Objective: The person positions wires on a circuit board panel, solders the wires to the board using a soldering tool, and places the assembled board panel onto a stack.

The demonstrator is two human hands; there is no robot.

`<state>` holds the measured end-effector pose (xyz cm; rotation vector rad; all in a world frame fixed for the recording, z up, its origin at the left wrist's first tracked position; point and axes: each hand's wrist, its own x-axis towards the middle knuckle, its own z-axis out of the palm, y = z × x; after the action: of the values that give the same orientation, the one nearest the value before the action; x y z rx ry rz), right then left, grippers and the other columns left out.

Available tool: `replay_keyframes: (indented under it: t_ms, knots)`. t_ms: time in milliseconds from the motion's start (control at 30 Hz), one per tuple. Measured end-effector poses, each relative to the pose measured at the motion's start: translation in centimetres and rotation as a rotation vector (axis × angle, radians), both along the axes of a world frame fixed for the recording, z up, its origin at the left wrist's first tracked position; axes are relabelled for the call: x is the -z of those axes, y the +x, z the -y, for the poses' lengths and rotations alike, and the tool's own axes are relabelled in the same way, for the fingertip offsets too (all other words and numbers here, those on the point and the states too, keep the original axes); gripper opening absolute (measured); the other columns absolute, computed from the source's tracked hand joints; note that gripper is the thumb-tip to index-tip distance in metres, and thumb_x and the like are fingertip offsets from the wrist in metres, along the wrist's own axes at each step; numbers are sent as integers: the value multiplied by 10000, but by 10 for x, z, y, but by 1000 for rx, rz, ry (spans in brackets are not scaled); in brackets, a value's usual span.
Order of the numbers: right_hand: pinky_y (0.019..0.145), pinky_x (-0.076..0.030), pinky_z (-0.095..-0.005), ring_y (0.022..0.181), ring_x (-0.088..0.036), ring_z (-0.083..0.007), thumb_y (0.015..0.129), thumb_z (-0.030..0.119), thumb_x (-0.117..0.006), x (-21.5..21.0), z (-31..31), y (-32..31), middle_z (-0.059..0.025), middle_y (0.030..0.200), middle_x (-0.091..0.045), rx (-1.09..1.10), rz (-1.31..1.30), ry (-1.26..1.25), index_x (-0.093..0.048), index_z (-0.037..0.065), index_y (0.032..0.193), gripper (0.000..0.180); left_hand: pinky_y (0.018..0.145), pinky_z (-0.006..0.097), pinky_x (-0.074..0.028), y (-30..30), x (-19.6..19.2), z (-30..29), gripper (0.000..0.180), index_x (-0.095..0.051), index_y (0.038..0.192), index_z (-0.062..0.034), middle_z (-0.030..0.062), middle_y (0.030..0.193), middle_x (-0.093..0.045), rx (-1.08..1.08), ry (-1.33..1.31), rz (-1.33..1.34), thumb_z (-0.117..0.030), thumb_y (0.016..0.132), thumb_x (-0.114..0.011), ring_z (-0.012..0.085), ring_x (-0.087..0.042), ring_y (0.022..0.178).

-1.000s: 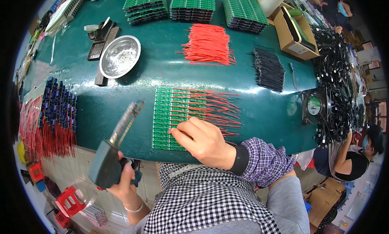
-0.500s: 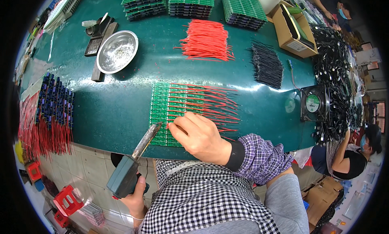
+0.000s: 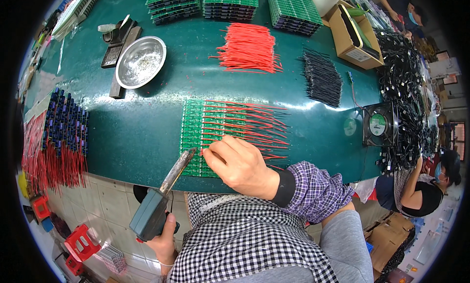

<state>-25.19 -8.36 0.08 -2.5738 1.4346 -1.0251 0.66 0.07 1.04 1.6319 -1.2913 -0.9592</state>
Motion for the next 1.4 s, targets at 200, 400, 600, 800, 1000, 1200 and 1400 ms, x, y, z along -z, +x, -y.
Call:
replay_keyframes:
  t_ms: [200,400,600,800,1000,1200,1400]
  knots:
    - [629,-519,-304,751,-593,-198,694,46,-697,1,0,-1,-71,853,-612,-20,-7,4,-667,-19,950,266,631,326,-521,0,1,-1,274,-703,952,61,136,853,-689,11,14,4,-63,727,-800,217,-664,696]
    - [630,-520,-303,752,-594,-198,686,45,-695,0,-1,-1,-71,853,-614,-17,-14,7,-670,-21,948,272,616,333,-509,0,-2,1,267,-700,943,56,131,833,-677,27,17,3,-68,730,-801,217,-647,680]
    - [622,-520,-302,741,-592,-193,711,36,-700,0,0,-1,-70,848,-611,-6,-5,10,-671,-24,952,250,702,319,-513,9,2,-6,328,-676,1049,57,119,929,-675,44,42,-15,-26,756,-799,200,-638,778]
    - [613,-520,-304,728,-590,-191,723,33,-706,1,-1,0,-67,842,-607,2,-14,16,-673,-25,952,239,788,304,-524,14,5,-9,393,-657,1143,57,113,1029,-679,83,73,-18,31,775,-792,180,-642,884]
    - [617,-523,-304,746,-602,-195,700,41,-715,1,0,-1,-74,880,-630,-9,1,10,-672,-17,945,255,772,297,-521,14,0,-9,387,-662,1132,54,107,1025,-678,57,130,-40,25,773,-802,174,-638,874]
    - [616,-516,-300,749,-601,-196,694,51,-719,2,0,-1,-76,897,-637,-18,-2,4,-671,-14,939,257,746,287,-516,12,-3,-10,378,-662,1129,55,107,1019,-672,39,129,-40,13,781,-803,171,-631,856]
    - [610,-513,-300,747,-599,-193,690,56,-722,3,1,-2,-76,898,-638,-21,9,-1,-673,-14,937,261,773,306,-520,14,-4,-11,379,-662,1143,57,117,1043,-676,56,161,-32,5,793,-799,182,-635,886]
